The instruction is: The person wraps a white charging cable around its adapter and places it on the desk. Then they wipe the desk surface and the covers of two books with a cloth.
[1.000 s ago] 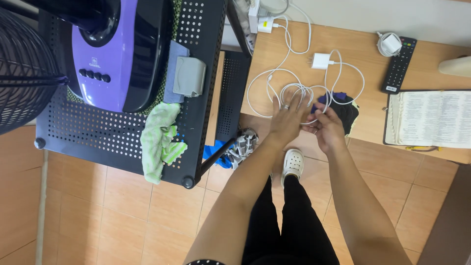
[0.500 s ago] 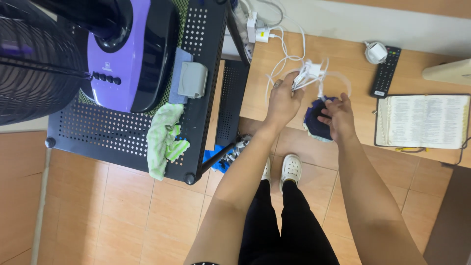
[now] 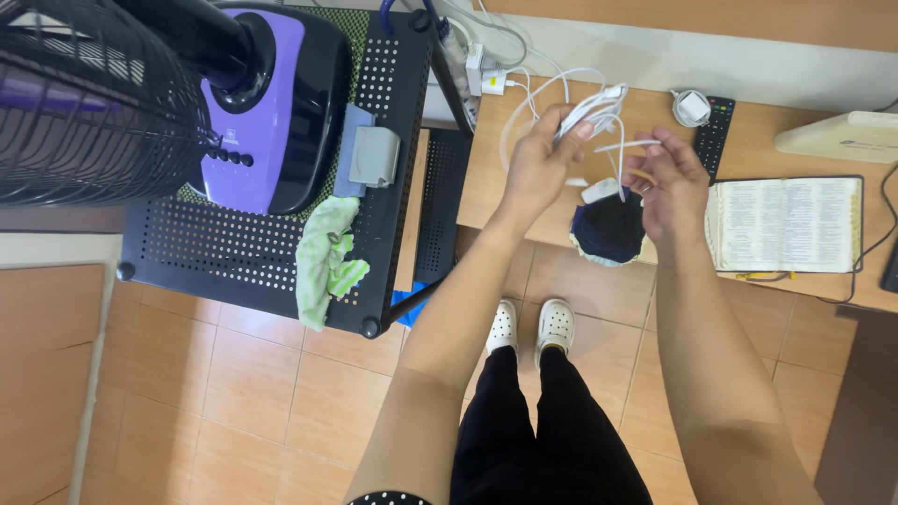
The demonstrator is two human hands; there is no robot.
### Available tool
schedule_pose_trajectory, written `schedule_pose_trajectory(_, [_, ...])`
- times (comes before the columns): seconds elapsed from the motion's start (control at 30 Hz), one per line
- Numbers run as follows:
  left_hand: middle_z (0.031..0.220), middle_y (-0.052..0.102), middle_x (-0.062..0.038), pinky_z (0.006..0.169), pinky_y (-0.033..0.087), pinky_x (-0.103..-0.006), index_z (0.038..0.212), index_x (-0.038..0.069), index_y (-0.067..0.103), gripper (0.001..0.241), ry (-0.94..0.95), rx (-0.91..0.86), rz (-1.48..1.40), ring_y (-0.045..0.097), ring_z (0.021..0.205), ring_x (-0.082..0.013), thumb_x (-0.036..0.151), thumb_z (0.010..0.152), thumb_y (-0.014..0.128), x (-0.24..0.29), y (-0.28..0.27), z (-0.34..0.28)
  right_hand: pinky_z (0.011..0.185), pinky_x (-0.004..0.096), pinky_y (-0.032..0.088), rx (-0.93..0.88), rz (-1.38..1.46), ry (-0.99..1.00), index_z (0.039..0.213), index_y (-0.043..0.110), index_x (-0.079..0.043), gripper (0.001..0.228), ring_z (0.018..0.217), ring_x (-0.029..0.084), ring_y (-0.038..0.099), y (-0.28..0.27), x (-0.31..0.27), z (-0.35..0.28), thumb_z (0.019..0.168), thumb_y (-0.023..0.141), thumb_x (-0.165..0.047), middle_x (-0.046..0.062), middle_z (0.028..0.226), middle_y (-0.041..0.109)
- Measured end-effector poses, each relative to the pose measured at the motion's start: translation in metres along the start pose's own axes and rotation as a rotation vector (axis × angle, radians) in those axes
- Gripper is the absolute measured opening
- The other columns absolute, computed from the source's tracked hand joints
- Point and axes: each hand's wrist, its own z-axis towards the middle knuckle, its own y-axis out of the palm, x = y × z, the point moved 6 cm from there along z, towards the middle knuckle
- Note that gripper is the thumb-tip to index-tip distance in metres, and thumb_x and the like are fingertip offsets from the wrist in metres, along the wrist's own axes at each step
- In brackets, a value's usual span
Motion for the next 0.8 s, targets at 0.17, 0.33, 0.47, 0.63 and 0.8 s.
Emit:
schedule_pose_trajectory(0.17, [0.088,0.064,0.001,0.071,0.05,-0.0234,0.117,0.002,0.066,0.026,0.02,-0.032,-0.333,0.058,0.076,-0.0064,0.026,0.105,0.064,0.016,0.003,0.012,0.074,0.028,0.058,-0.095,-0.194,-0.122,0.129,0.063,-0.002,0.027,0.097,0.015,0.074,0.007,-0.032,-0.001,0.102,0.066,0.0,0.009,0.119,0.072])
schedule_pose_trajectory(0.33, [0.088,0.064,0.002,0.069,0.052,-0.0228,0.118,0.002,0.067,0.028,0.038,0.11,-0.308,0.058,0.072,-0.0065,0.026,0.103,0.065,0.066,-0.02,0.006,0.07,0.024,0.056,0.027,-0.453,-0.252,0.108,0.07,-0.002,0.005,0.087,0.012,0.074,-0.011,-0.06,-0.003,0.103,0.071,-0.001,0.006,0.095,0.076])
schedule_pose_trajectory(0.47, [0.087,0.063,0.001,0.066,0.048,-0.0236,0.116,0.001,0.068,0.027,0.068,0.169,-0.48,0.054,0.071,-0.0068,0.026,0.105,0.067,0.071,-0.044,0.001,0.066,0.023,0.049,0.072,-0.401,-0.35,0.105,0.07,-0.003,0.004,0.076,0.009,0.063,-0.034,-0.079,-0.006,0.106,0.074,-0.001,0.002,0.091,0.07])
schedule_pose_trajectory(0.63, [0.08,0.062,0.002,0.059,0.045,-0.0239,0.115,0.002,0.07,0.029,0.009,0.217,-0.548,0.05,0.063,-0.0055,0.028,0.102,0.068,0.101,-0.071,-0.015,0.084,0.031,0.05,0.029,-0.507,-0.552,0.109,0.069,0.003,0.007,0.092,0.013,0.057,-0.062,-0.101,-0.021,0.111,0.074,0.005,0.007,0.1,0.066])
schedule_pose_trajectory(0.8, [0.068,0.054,0.003,0.054,0.041,-0.0239,0.108,0.003,0.067,0.025,0.016,0.365,-0.607,0.042,0.055,-0.0051,0.026,0.1,0.071,0.103,-0.113,-0.026,0.065,0.044,0.061,0.201,0.118,-0.114,0.103,0.052,-0.01,0.008,0.065,0.021,0.063,-0.071,-0.114,-0.048,0.109,0.057,-0.011,0.008,0.077,0.061])
